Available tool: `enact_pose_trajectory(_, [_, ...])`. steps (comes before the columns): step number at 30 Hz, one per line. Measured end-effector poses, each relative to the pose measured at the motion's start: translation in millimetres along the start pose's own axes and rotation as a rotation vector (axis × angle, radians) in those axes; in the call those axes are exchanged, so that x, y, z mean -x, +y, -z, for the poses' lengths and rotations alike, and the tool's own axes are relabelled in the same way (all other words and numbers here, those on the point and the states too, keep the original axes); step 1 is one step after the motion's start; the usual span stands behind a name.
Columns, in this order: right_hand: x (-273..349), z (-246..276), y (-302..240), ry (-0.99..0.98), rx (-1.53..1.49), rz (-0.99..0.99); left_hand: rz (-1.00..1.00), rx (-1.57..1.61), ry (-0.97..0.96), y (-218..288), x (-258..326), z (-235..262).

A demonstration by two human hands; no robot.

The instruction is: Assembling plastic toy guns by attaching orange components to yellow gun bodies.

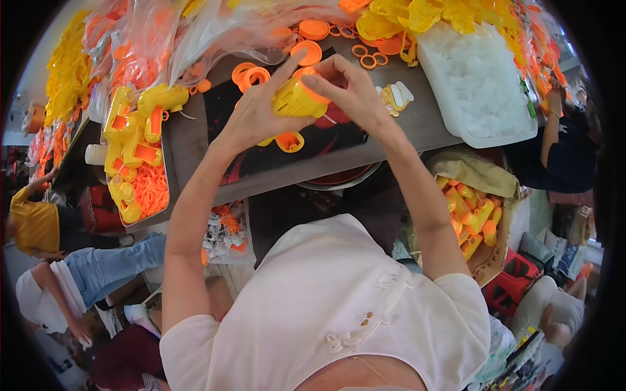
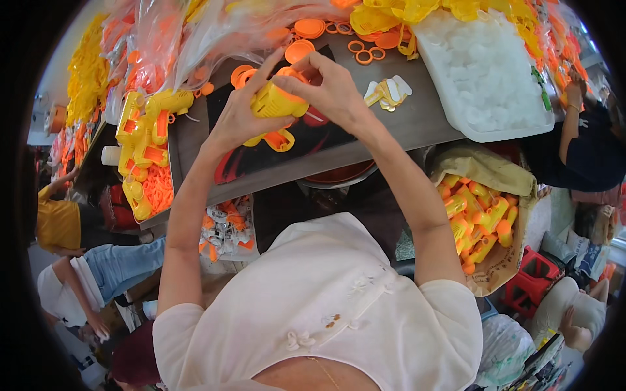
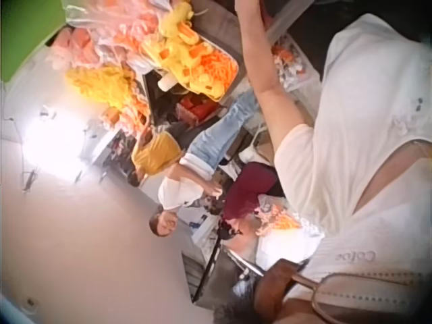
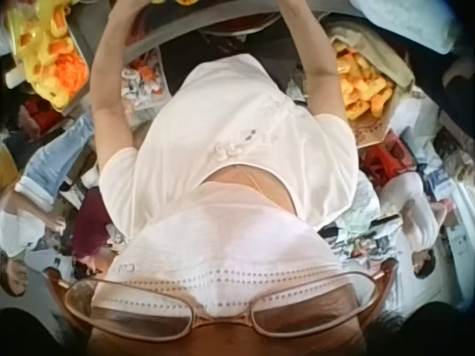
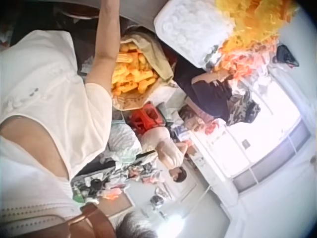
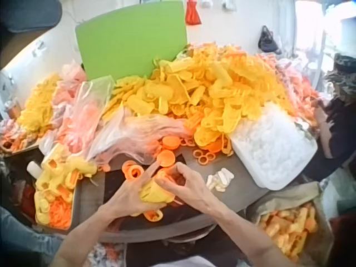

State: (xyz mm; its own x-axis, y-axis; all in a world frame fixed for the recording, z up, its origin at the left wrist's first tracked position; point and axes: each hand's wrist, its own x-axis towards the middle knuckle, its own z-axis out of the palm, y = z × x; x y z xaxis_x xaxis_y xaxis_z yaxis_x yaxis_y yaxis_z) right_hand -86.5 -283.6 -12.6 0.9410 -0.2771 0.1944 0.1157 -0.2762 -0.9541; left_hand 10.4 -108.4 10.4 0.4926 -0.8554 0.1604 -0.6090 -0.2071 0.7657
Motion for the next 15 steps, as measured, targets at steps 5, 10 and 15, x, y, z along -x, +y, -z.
enact_pose_trajectory(5, [3.4, -7.0, -19.8, -0.041, -0.148, 0.008, -0.186, -0.086, 0.021, 4.8, 16.1, -4.9])
enact_pose_trajectory(10, [-2.9, -17.1, -27.0, -0.407, -0.147, 0.082, -0.26, -0.219, -0.021, 9.9, 26.1, -10.6])
enact_pose_trajectory(15, [8.7, -21.2, -27.7, -0.289, -0.173, 0.117, -0.293, -0.212, -0.016, 11.7, 33.0, -14.2])
